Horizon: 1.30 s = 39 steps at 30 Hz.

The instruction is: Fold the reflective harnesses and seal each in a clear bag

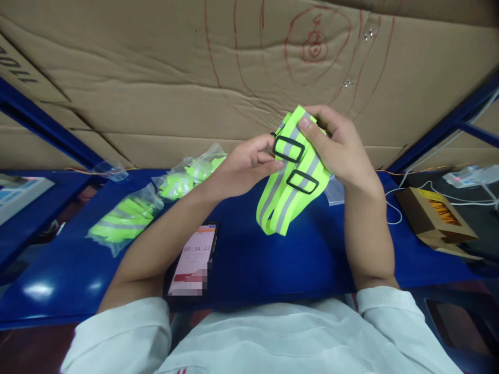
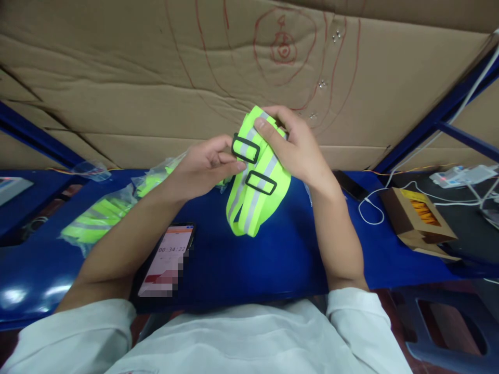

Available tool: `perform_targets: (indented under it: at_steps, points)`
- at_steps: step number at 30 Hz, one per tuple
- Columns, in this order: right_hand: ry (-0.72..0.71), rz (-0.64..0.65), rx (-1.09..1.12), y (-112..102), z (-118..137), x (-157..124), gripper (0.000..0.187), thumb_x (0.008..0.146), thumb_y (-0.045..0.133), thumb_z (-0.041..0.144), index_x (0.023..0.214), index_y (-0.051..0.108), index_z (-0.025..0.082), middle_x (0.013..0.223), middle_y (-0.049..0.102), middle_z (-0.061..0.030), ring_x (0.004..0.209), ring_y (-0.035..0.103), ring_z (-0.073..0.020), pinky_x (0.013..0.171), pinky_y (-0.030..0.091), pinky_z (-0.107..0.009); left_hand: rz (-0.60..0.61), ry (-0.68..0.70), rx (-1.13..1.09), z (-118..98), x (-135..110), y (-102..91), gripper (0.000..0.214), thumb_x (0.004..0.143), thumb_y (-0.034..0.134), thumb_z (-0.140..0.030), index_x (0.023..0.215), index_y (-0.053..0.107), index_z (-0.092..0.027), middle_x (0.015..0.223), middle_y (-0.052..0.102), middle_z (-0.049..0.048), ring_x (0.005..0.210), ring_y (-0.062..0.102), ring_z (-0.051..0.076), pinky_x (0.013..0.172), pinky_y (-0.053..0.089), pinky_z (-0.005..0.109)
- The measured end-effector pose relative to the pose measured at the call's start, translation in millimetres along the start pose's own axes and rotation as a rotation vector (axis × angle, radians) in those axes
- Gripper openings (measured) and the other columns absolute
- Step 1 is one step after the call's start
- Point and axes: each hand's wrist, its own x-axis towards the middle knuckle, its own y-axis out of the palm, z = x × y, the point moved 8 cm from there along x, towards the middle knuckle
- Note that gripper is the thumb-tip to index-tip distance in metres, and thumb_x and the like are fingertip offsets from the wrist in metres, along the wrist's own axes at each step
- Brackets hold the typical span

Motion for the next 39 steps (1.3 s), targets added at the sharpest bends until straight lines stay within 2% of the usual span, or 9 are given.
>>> perform_targets:
  at_steps: [4, 8, 10, 14, 17, 22, 30, 35, 39]
  points:
    - [0.005, 0.012, -0.003, -3, -2, 1, 0.028, 0.098, 0.071, 0.051, 0.112, 0.075, 0.028, 0.111, 0.075, -0.0009, 0.109, 0.069, -0.021, 0.1, 0.058, -0.035, -0.043, 0.013, -0.023, 4, 3, -4.2, 0.035, 0.09, 0.079, -0.049, 0.101, 0.058, -0.024, 0.089, 0.075, 0.0, 0.085, 0.073, 0.017, 0.075, 0.058, 0.029]
    - [0.011, 0.001, 0.018, -6, 2, -1, 0.024, 0.1, 0.069, 0.046, 0.113, 0.075, 0.028, 0.113, 0.076, -0.0006, 0.111, 0.069, -0.0202, 0.102, 0.057, -0.034, -0.17, 0.095, -0.068, 3, 7, -17.1, 0.051, 0.074, 0.092, -0.047, 0.095, 0.052, -0.024, 0.109, 0.069, 0.0014, 0.102, 0.069, 0.016, 0.083, 0.057, 0.026]
    - [0.01, 0.002, 0.033, -4, 7, -3, 0.023, 0.1, 0.069, 0.044, 0.113, 0.075, 0.026, 0.114, 0.076, -0.0013, 0.111, 0.07, -0.0202, 0.102, 0.057, -0.033, -0.131, 0.088, -0.131, 5, 9, -15.8, 0.058, 0.069, 0.096, -0.044, 0.101, 0.052, -0.025, 0.12, 0.067, 0.0027, 0.116, 0.067, 0.018, 0.089, 0.058, 0.028]
    - [-0.012, 0.025, 0.052, 5, 16, -6, 0.025, 0.1, 0.069, 0.045, 0.115, 0.074, 0.025, 0.117, 0.076, -0.0016, 0.114, 0.07, -0.0209, 0.105, 0.056, -0.035, 0.097, -0.059, -0.168, 14, 8, 2.2, 0.071, 0.067, 0.098, -0.041, 0.125, 0.061, -0.025, 0.132, 0.072, 0.0082, 0.123, 0.07, 0.027, 0.097, 0.061, 0.037]
    - [0.004, 0.046, 0.051, 10, 16, -6, 0.026, 0.097, 0.073, 0.048, 0.113, 0.075, 0.028, 0.118, 0.076, -0.0002, 0.119, 0.07, -0.0229, 0.104, 0.058, -0.035, 0.184, -0.133, -0.055, 19, 4, 10.9, 0.061, 0.072, 0.096, -0.041, 0.123, 0.07, -0.022, 0.125, 0.078, 0.0089, 0.117, 0.074, 0.03, 0.096, 0.063, 0.04]
    - [0.021, 0.043, 0.042, 9, 15, -7, 0.029, 0.096, 0.073, 0.053, 0.113, 0.075, 0.029, 0.116, 0.075, -0.0007, 0.124, 0.069, -0.0256, 0.102, 0.06, -0.037, 0.21, -0.052, 0.016, 16, 3, 16.3, 0.052, 0.077, 0.092, -0.041, 0.121, 0.073, -0.021, 0.122, 0.079, 0.0079, 0.116, 0.074, 0.029, 0.098, 0.063, 0.041]
    - [0.006, 0.042, 0.03, 9, 22, -9, 0.037, 0.095, 0.07, 0.06, 0.107, 0.074, 0.025, 0.104, 0.077, -0.0012, 0.112, 0.072, -0.0252, 0.094, 0.062, -0.033, 0.151, -0.026, 0.075, 19, 2, 15.9, 0.054, 0.071, 0.096, -0.043, 0.115, 0.075, -0.019, 0.115, 0.08, 0.0081, 0.109, 0.074, 0.029, 0.094, 0.064, 0.041]
    - [0.097, 0.115, 0.26, 20, 18, -11, 0.03, 0.098, 0.068, 0.054, 0.101, 0.074, 0.025, 0.1, 0.077, -0.0002, 0.095, 0.074, -0.0197, 0.087, 0.062, -0.031, 0.132, -0.054, 0.043, 14, 1, 10.3, 0.049, 0.069, 0.097, -0.041, 0.11, 0.077, -0.022, 0.114, 0.081, 0.0045, 0.107, 0.075, 0.028, 0.092, 0.064, 0.039]
    - [0.178, 0.106, 0.474, 22, 1, -6, 0.027, 0.094, 0.073, 0.051, 0.103, 0.071, 0.025, 0.101, 0.078, -0.0008, 0.097, 0.075, -0.0208, 0.09, 0.064, -0.034, 0.146, -0.01, 0.122, -6, -5, 5.7, 0.032, 0.081, 0.087, -0.042, 0.102, 0.077, -0.02, 0.103, 0.081, 0.0042, 0.095, 0.075, 0.024, 0.082, 0.062, 0.032]
